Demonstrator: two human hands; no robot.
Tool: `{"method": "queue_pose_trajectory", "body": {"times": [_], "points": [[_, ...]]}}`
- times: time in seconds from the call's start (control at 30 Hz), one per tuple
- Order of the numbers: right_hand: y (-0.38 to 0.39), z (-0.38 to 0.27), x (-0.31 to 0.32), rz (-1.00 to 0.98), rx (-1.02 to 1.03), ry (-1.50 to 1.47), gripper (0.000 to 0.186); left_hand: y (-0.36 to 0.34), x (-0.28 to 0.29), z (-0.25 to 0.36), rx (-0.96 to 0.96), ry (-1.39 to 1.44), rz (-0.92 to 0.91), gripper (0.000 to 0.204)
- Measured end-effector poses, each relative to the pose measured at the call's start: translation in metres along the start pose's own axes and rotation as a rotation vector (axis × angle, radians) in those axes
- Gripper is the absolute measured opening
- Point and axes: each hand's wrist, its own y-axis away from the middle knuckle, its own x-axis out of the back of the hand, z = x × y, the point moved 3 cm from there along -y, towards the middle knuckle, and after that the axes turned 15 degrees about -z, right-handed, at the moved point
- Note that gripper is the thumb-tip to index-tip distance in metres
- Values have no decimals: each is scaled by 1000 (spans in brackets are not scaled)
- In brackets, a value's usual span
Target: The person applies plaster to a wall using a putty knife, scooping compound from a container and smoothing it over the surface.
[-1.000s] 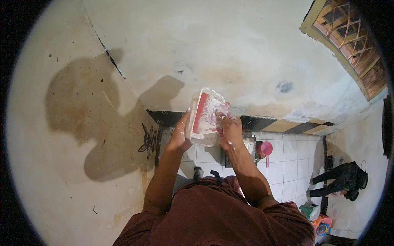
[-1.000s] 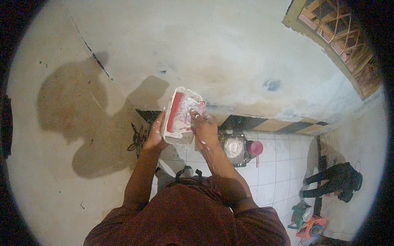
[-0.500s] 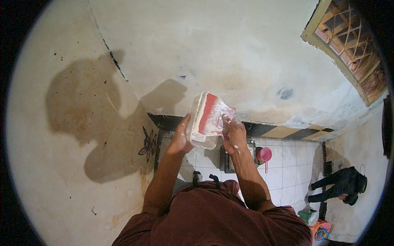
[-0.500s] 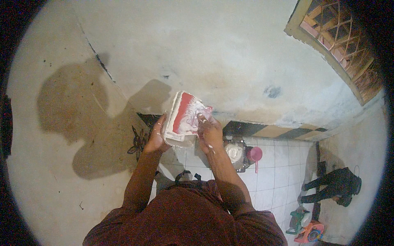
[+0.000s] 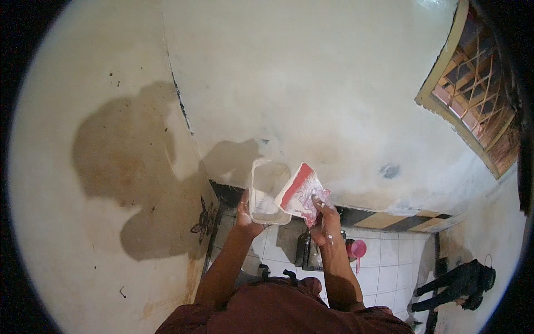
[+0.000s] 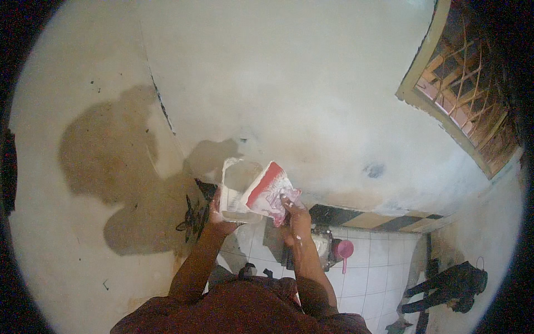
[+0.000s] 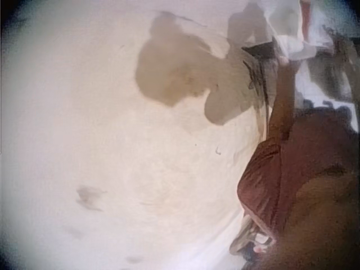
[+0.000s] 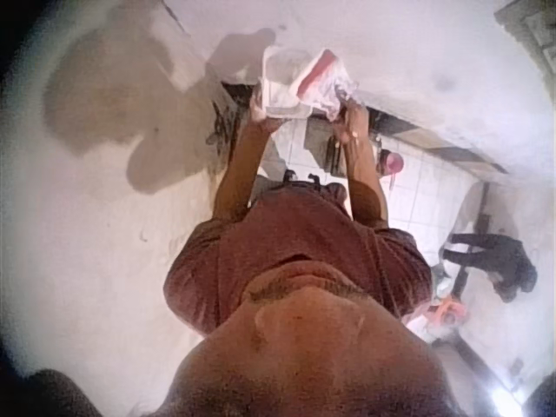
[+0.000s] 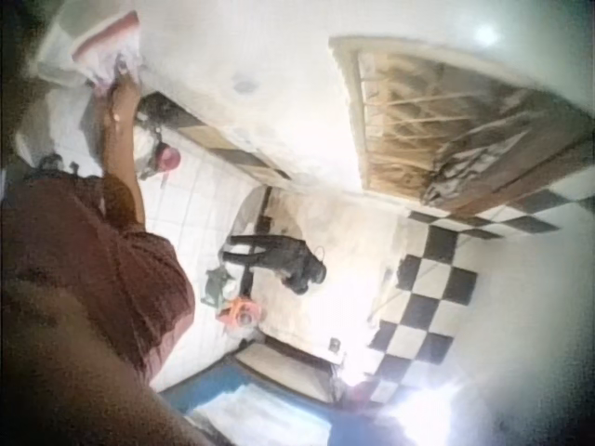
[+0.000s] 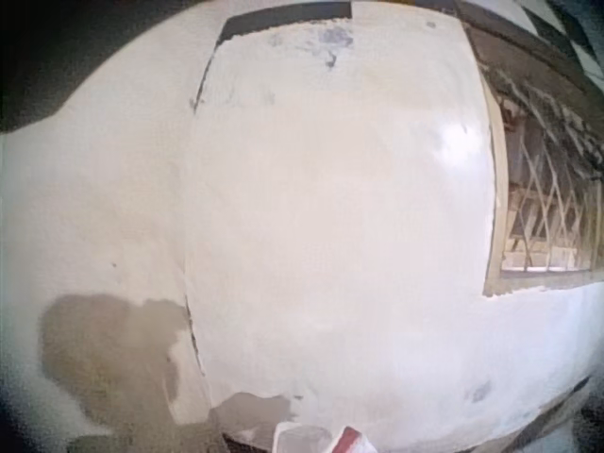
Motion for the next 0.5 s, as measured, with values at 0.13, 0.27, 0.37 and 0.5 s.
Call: {"method": "queue_pose_trajectory", "body": {"times": [0.13, 0.27, 0.37, 0.5], "points": [[3, -7, -2, -155, -146, -27, 23, 30, 11, -4, -84, 35, -46, 59], [0, -3, -10, -224, -238, 20, 24, 71, 15, 8, -34, -1262, 173, 65], [-2, 0, 13, -243, -342, -53, 25, 88, -44, -7, -107, -584, 142, 71], [-1, 13, -2, -337, -404, -158, 29, 135, -76, -17, -330, -262, 176, 71]]}}
